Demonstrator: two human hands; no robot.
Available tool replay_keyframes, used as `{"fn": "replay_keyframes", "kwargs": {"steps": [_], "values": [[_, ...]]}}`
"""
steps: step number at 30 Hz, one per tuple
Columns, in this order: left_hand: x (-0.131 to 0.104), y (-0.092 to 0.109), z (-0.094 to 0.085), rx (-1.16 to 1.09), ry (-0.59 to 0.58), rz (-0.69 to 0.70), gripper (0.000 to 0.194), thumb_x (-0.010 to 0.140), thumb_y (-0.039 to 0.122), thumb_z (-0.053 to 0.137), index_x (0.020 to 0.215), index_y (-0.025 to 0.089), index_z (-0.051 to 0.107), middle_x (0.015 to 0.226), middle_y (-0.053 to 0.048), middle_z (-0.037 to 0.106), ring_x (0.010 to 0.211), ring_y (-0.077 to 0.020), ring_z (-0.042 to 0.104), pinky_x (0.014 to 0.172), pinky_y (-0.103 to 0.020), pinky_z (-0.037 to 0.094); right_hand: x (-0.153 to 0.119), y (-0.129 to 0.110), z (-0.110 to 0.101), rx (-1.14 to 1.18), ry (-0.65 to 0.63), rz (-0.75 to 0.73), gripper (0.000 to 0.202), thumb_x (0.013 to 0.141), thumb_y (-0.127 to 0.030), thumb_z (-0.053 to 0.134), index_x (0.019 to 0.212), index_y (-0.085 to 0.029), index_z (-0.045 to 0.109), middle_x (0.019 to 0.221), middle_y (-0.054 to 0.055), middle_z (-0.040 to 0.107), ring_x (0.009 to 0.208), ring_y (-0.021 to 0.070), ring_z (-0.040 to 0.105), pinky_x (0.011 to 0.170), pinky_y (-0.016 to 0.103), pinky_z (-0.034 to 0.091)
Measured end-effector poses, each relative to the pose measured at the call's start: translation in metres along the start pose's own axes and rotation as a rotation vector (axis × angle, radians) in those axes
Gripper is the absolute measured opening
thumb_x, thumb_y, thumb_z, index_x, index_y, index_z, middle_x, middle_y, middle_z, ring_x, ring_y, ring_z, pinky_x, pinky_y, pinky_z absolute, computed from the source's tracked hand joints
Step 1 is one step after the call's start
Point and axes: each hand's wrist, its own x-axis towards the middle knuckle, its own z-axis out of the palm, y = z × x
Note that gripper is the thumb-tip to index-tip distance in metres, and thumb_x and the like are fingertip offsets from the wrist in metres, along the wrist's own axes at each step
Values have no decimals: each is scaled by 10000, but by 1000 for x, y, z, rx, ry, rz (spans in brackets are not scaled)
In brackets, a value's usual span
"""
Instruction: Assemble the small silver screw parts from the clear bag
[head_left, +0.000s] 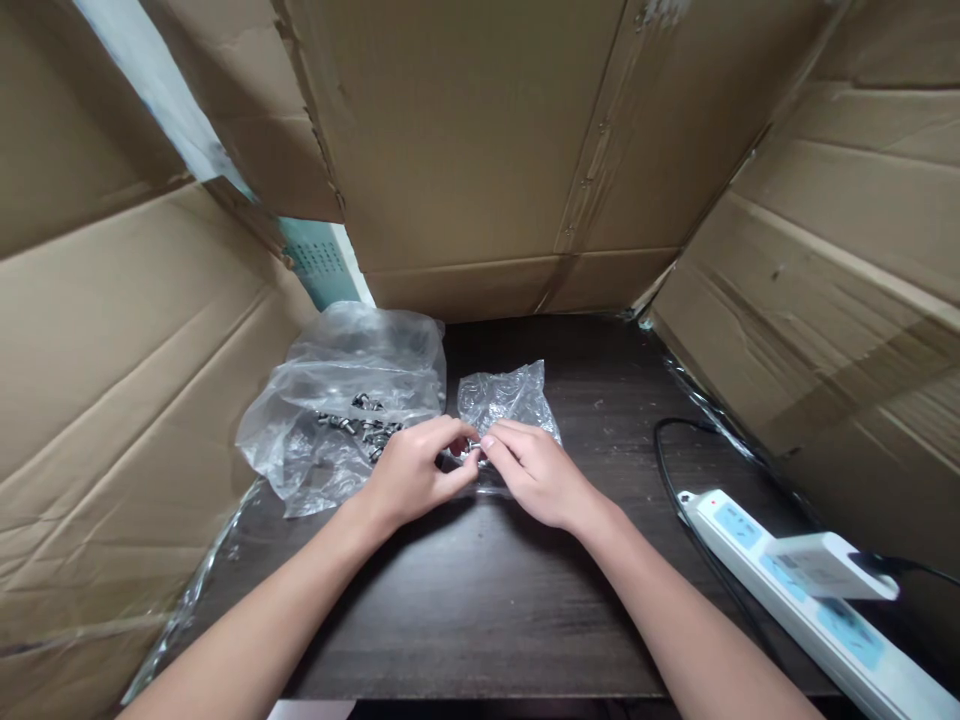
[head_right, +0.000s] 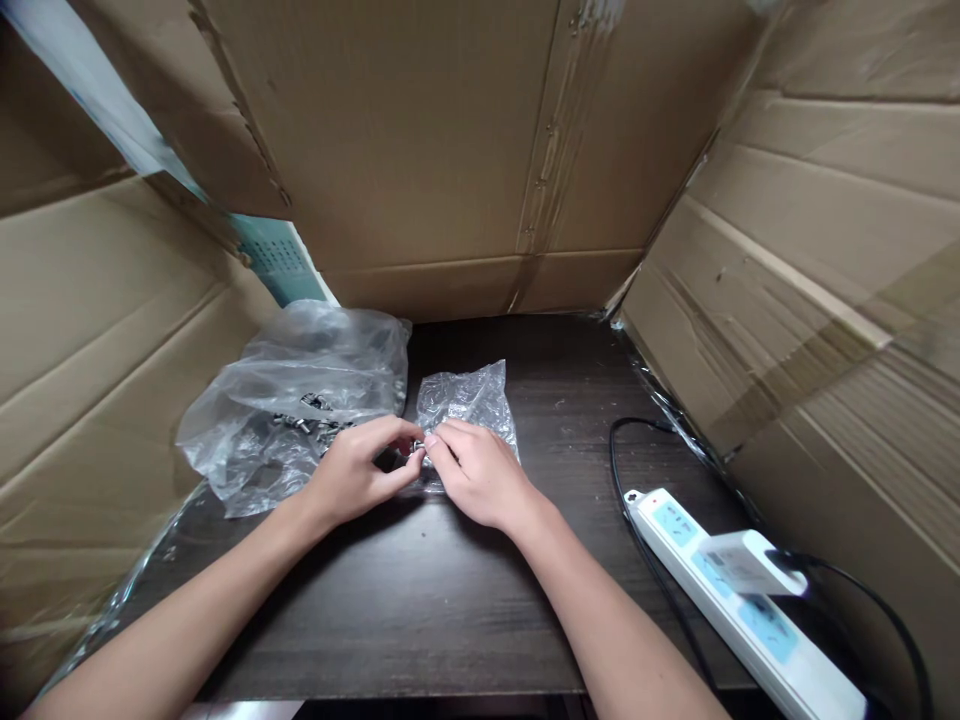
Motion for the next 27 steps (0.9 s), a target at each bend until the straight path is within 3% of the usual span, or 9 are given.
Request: {"fn": "replay_keyframes", "kwargs": {"steps": [7,21,27], "values": [[0,1,0,14,14,14,61,870,206,616,910,175,650,777,-4,654,690,-135,608,675,-253,486,-1,-3,-4,16,40,32,104,974,-208,492,903,-214,569,894,-7,619,782,142,557,728,281,398],[0,1,-1,14,3,35,79,888,195,606,935,174,665,788,-13,661,701,-137,612,685,-257,486,0,2,1,-35,28,-9,342,1044,-272,372,728,-199,482,731,2,550,687,144,504,656,286,367],[1,1,-3,14,42,31,80,902,198,615,966,174,657,810,-13,671,718,-134,628,691,-249,496,-1,-4,-4,22,52,23,100,997,-247,476,975,-220,570,949,12,638,812,154,575,731,288,402]]}}
